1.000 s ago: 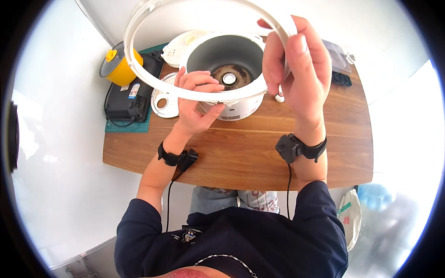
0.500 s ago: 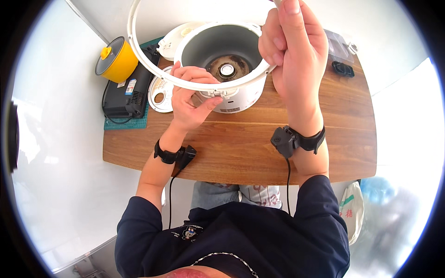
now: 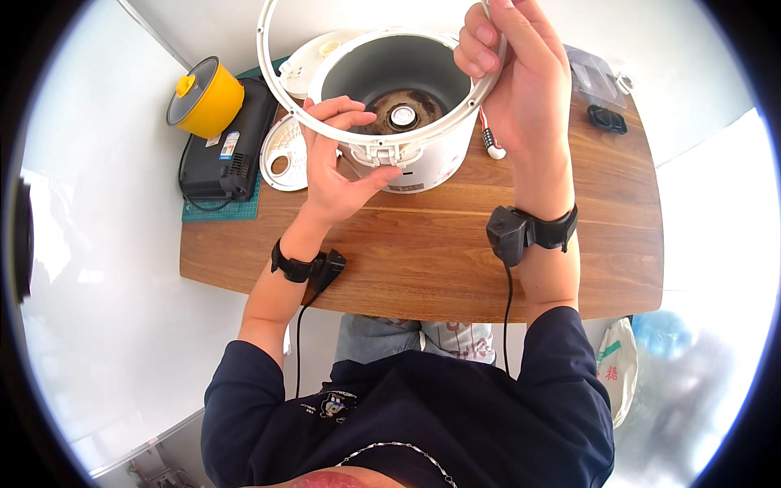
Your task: The person disassembles a white rice cooker on a wooden table. They remove the inner pot, lid, and sealing ring, then use a screwdriver to remove screws from the base and separate the bottom cover, exposing the internal wiring and heating element.
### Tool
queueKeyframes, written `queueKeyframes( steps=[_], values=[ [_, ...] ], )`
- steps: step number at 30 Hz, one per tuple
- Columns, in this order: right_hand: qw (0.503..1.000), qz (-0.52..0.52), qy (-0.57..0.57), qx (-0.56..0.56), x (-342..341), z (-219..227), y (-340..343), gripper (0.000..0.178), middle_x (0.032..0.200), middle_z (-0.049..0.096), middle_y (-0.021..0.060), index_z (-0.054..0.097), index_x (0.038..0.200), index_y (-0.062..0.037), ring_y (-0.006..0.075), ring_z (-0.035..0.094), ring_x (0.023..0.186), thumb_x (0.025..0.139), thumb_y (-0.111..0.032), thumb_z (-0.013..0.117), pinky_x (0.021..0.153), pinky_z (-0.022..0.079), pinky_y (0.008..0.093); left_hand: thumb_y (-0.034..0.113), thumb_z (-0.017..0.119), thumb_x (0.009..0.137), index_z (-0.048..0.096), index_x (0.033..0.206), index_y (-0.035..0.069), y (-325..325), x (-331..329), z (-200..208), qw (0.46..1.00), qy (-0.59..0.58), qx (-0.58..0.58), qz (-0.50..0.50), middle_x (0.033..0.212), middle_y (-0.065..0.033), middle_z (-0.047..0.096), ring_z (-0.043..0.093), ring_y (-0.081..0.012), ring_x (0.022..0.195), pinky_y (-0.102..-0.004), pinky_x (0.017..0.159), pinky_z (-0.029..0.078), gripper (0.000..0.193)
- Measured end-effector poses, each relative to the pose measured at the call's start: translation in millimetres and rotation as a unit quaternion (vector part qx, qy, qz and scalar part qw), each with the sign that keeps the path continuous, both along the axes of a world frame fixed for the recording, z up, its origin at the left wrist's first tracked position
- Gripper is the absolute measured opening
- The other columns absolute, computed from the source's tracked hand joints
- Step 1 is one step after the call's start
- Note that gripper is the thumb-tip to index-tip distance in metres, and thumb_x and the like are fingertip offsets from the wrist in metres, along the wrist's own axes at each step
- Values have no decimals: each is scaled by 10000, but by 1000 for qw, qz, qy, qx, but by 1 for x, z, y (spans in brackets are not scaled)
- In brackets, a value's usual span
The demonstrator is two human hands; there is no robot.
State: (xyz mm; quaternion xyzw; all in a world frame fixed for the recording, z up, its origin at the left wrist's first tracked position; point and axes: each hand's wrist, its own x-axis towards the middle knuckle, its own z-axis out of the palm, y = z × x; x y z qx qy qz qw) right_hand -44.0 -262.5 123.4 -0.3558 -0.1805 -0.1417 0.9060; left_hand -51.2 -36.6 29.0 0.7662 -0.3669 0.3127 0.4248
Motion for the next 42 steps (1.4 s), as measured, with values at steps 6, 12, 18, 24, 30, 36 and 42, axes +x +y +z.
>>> queueKeyframes(
  steps=[6,12,18,24,30,36,42],
  values=[
    [995,28,87,35,16,-12,-6,310,805,499,-1,512,1359,-30,81,467,657,1099,-196,533,577,421,228,378,735,869,698,1090,45,14,12,-8,998,-15,33,-49,1244,-84,572,459,-291,1161,-447,1039,308,401],
    [994,6,107,19,24,-20,-8,322,834,519,10,498,1370,-31,90,509,692,1095,-193,546,602,452,227,458,676,925,652,1181,-6,4,8,-14,999,-38,31,15,1358,-163,490,381,-318,1280,-496,1120,259,530],
    [980,-85,172,-55,19,-6,12,376,718,516,-45,567,1361,39,70,435,598,1106,-221,476,595,379,216,577,781,845,493,1289,15,-10,21,-43,975,-41,-218,-11,1467,-213,307,283,-353,1379,-541,1174,215,772],
    [897,-213,136,-362,24,-23,-6,360,803,675,87,580,1334,-14,183,636,665,995,-123,529,640,511,303,530,891,745,568,1181,115,7,17,-27,959,-271,-64,54,1417,-155,383,336,-368,1369,-536,1157,256,684],
    [743,-255,121,-606,36,-35,-25,447,851,691,38,621,1392,-86,131,600,741,978,-247,574,740,493,289,254,863,756,665,1182,198,6,7,-14,955,-276,81,73,1247,-37,627,582,-263,1208,-493,1153,301,473],
    [694,-293,133,-645,36,-38,-22,451,992,720,95,639,1382,-114,214,676,924,963,-269,582,891,517,348,195,875,703,699,1137,223,4,2,-11,964,-249,62,71,1204,9,661,612,-225,1173,-476,1132,320,469],
    [687,-292,136,-651,36,-38,-22,456,1027,729,103,642,1384,-112,231,683,950,962,-274,578,908,515,358,261,839,809,690,1120,171,6,1,-6,938,-311,110,102,1168,-2,692,628,-215,1154,-445,1089,371,356]
  ],
)
